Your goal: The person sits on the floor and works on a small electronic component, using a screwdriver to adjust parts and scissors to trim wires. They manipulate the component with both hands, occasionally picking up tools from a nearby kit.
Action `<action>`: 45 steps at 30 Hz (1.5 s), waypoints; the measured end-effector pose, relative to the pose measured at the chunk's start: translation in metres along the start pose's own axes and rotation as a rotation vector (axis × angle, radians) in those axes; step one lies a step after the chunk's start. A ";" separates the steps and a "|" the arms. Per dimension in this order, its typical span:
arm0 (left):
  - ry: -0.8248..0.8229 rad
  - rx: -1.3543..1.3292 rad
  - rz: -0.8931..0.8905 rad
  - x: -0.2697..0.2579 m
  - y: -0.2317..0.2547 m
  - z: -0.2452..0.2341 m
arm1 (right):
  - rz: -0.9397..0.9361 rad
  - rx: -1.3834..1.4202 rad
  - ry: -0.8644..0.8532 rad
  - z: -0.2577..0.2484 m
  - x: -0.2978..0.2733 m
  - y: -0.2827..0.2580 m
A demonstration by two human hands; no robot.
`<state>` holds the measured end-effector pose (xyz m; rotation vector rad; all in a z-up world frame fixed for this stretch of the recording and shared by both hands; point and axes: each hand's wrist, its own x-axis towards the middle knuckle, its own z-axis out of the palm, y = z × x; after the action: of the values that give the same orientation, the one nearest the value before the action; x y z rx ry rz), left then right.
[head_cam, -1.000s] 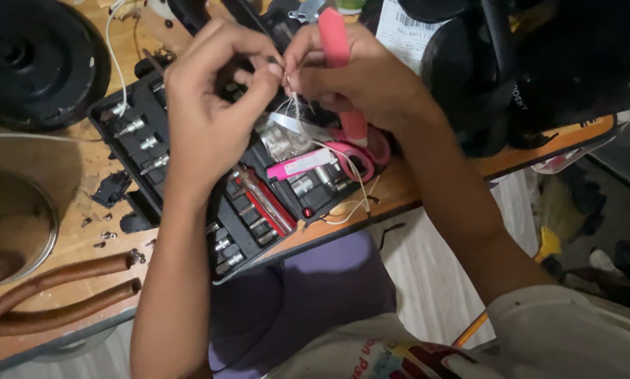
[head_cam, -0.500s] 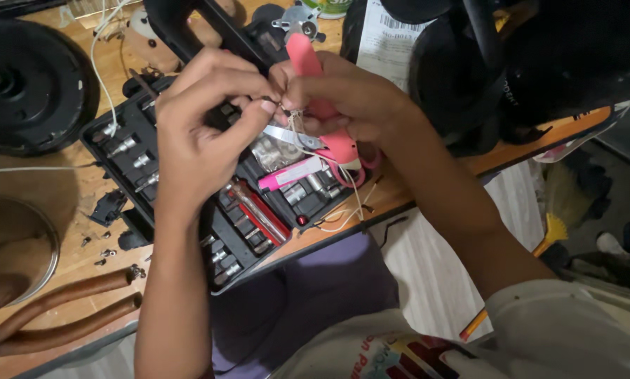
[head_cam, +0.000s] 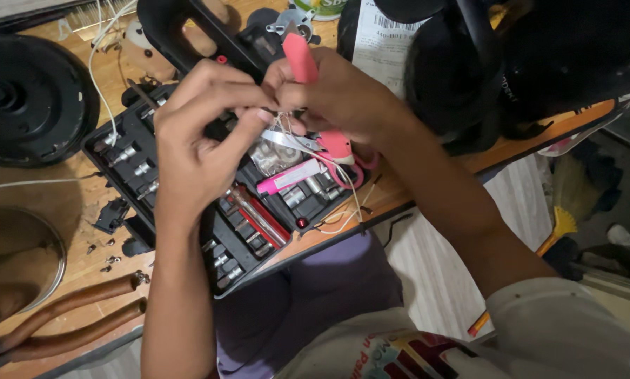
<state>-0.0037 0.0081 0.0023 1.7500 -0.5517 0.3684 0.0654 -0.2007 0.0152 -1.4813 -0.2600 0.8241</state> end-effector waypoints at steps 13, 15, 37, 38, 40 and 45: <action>0.232 -0.325 -0.237 -0.004 -0.014 0.006 | -0.198 0.055 -0.067 0.007 -0.003 -0.006; 0.232 -0.315 -0.249 0.000 -0.011 0.006 | -0.196 0.041 -0.039 0.006 -0.002 -0.004; 0.228 -0.403 -0.339 -0.001 -0.023 0.012 | -0.426 -0.028 0.071 0.003 0.003 0.010; 0.228 -0.418 -0.342 -0.001 -0.023 0.012 | -0.455 -0.005 0.053 0.004 0.001 0.010; 0.220 -0.429 -0.346 0.001 -0.024 0.012 | -0.477 -0.001 0.049 0.005 0.001 0.009; 0.173 -0.465 -0.367 0.003 -0.025 0.009 | -0.473 0.015 0.032 0.004 0.002 0.007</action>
<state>0.0115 0.0030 -0.0188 1.3167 -0.1638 0.1162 0.0618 -0.1974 0.0081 -1.3420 -0.5537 0.4200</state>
